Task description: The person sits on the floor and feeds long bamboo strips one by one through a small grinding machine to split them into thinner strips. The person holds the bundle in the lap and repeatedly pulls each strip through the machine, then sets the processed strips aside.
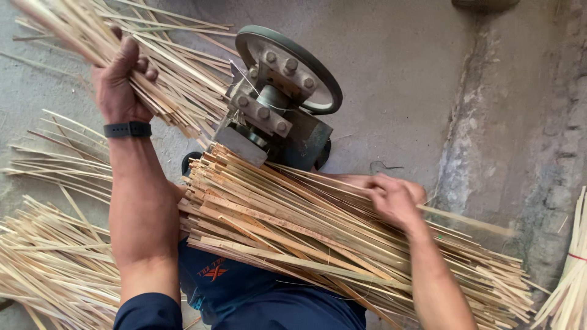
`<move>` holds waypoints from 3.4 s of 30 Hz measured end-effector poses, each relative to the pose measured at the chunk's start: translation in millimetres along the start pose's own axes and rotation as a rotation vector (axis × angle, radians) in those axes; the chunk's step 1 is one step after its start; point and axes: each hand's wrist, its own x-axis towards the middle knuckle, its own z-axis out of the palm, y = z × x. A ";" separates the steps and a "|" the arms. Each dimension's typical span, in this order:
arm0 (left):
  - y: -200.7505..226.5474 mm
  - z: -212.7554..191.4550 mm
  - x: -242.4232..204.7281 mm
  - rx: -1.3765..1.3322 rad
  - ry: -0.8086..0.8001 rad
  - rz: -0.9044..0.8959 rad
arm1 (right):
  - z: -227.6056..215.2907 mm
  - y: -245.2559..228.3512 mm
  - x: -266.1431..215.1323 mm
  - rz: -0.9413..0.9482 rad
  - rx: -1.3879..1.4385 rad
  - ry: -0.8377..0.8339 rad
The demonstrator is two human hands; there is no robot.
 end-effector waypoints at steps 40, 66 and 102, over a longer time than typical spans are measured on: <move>-12.0 51.3 -11.2 0.413 -0.004 -0.142 | -12.1 -7.3 -37.5 -0.230 0.140 0.469; 111.8 -236.1 -152.8 0.945 0.661 0.016 | 57.2 2.9 -7.4 -0.263 0.209 0.194; -48.4 -229.2 -334.8 1.088 0.927 -0.478 | 20.0 37.1 -39.5 -0.335 -0.005 0.365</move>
